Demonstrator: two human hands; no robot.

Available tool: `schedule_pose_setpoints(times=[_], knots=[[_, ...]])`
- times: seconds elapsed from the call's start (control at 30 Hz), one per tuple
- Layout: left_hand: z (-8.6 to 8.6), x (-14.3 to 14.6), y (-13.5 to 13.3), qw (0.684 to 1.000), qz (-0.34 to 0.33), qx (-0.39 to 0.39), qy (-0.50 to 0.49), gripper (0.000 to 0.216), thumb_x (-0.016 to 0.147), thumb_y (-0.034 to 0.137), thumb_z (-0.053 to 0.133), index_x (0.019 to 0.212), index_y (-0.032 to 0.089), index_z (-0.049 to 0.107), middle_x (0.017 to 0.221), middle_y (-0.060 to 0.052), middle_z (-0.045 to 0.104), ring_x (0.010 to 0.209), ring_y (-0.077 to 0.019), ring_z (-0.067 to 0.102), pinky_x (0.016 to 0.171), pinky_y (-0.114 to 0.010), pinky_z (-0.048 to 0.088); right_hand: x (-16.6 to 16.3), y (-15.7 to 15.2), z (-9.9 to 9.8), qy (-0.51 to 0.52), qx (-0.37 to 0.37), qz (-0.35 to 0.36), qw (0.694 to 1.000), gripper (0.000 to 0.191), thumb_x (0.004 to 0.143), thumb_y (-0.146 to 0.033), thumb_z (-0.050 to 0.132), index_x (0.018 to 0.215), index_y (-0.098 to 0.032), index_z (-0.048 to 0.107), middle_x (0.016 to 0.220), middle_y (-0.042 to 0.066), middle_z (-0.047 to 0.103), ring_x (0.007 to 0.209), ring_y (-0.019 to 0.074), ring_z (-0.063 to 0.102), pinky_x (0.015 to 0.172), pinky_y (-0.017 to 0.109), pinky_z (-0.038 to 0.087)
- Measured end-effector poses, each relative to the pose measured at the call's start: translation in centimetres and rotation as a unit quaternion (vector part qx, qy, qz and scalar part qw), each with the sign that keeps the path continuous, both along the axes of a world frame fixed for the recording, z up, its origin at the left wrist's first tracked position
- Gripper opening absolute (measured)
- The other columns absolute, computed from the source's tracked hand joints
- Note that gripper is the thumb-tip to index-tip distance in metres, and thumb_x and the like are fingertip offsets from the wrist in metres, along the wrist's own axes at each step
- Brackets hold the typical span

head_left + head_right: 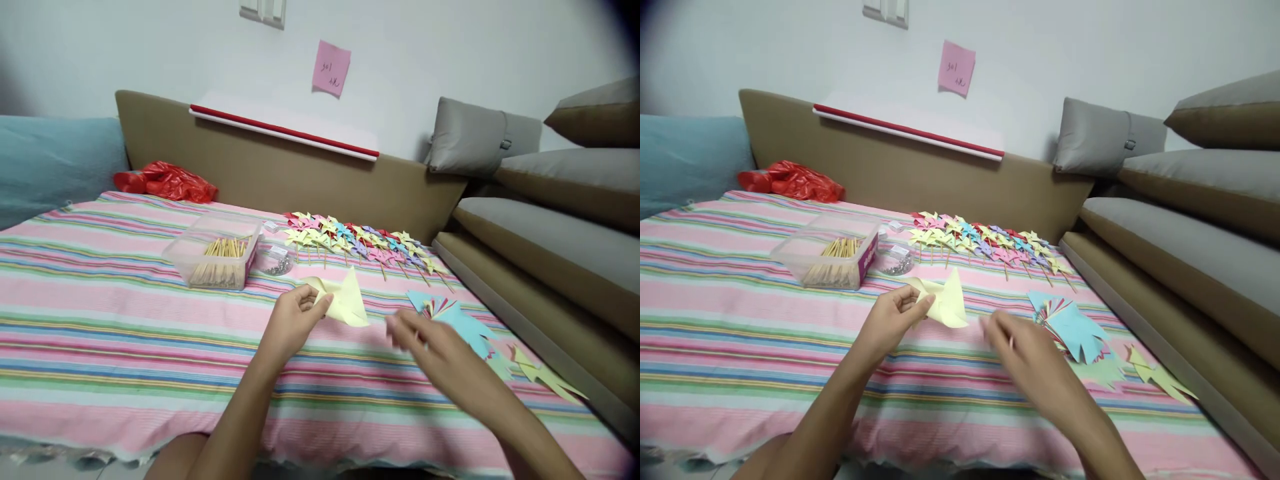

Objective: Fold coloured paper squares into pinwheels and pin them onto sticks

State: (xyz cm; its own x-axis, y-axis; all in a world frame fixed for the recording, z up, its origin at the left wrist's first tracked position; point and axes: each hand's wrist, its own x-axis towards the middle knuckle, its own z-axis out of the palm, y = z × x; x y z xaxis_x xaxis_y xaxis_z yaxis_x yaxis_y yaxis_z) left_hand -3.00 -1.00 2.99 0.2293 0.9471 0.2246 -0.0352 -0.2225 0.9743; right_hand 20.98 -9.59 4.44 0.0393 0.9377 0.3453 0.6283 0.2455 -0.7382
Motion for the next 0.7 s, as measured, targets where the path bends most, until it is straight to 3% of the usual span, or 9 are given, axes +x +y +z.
schedule_pose_setpoints(times=[0.1, 0.17, 0.27, 0.4, 0.53, 0.7], knots=[[0.2, -1.1, -0.4, 1.0, 0.003, 0.013, 0.01, 0.033, 0.084, 0.048, 0.067, 0.075, 0.017, 0.061, 0.067, 0.002, 0.053, 0.062, -0.0137, 0.048, 0.058, -0.023, 0.036, -3.4, 4.6, 2.9, 0.074, -0.046, 0.025, 0.996, 0.031, 0.093, -0.051, 0.061, 0.094, -0.024, 0.075, 0.094, 0.005, 0.076, 0.091, 0.0245, 0.069, 0.084, 0.037, 0.052], [0.3, -2.1, -0.8, 0.999, 0.016, 0.018, 0.026, 0.032, 0.083, 0.05, 0.068, 0.078, 0.018, 0.064, 0.069, 0.0, 0.056, 0.066, -0.016, 0.051, 0.06, -0.025, 0.039, -6.1, 5.7, 3.2, 0.132, -0.095, 0.106, 0.981, 0.035, 0.088, -0.053, 0.066, 0.102, -0.022, 0.074, 0.103, 0.006, 0.076, 0.095, 0.0252, 0.069, 0.083, 0.036, 0.052], [0.4, -3.6, -1.4, 0.997, 0.043, 0.023, 0.061, 0.033, 0.08, 0.051, 0.069, 0.074, 0.019, 0.064, 0.067, -0.001, 0.057, 0.067, -0.0183, 0.052, 0.062, -0.027, 0.042, -9.0, 5.8, 1.6, 0.214, -0.147, 0.18, 0.949, 0.038, 0.085, -0.05, 0.071, 0.108, -0.02, 0.074, 0.109, 0.007, 0.075, 0.097, 0.0251, 0.068, 0.08, 0.034, 0.053], [0.5, -5.0, -1.8, 0.988, 0.031, 0.042, 0.142, 0.029, 0.087, 0.046, 0.063, 0.074, 0.02, 0.062, 0.067, 0.0, 0.056, 0.067, -0.0176, 0.051, 0.062, -0.026, 0.039, -10.3, 5.5, -0.7, 0.278, -0.186, 0.174, 0.926, 0.038, 0.082, -0.047, 0.074, 0.105, -0.018, 0.075, 0.106, 0.008, 0.075, 0.094, 0.0245, 0.068, 0.078, 0.033, 0.052], [0.5, -5.4, -2.2, 0.977, -0.001, 0.052, 0.206, 0.027, 0.093, 0.04, 0.057, 0.076, 0.02, 0.06, 0.07, 0.002, 0.055, 0.067, -0.0155, 0.049, 0.061, -0.025, 0.036, -10.3, 5.4, -1.4, 0.286, -0.222, 0.195, 0.911, 0.03, 0.084, -0.047, 0.071, 0.09, -0.018, 0.074, 0.092, 0.004, 0.074, 0.085, 0.0215, 0.067, 0.072, 0.03, 0.051], [0.4, -4.8, -2.7, 0.973, -0.021, 0.042, 0.226, 0.027, 0.093, 0.038, 0.056, 0.074, 0.019, 0.06, 0.069, 0.001, 0.057, 0.067, -0.0157, 0.05, 0.06, -0.025, 0.035, -9.8, 5.0, -1.8, 0.283, -0.226, 0.189, 0.913, 0.026, 0.083, -0.043, 0.072, 0.095, -0.019, 0.071, 0.091, 0.003, 0.072, 0.081, 0.0205, 0.066, 0.068, 0.029, 0.05]])
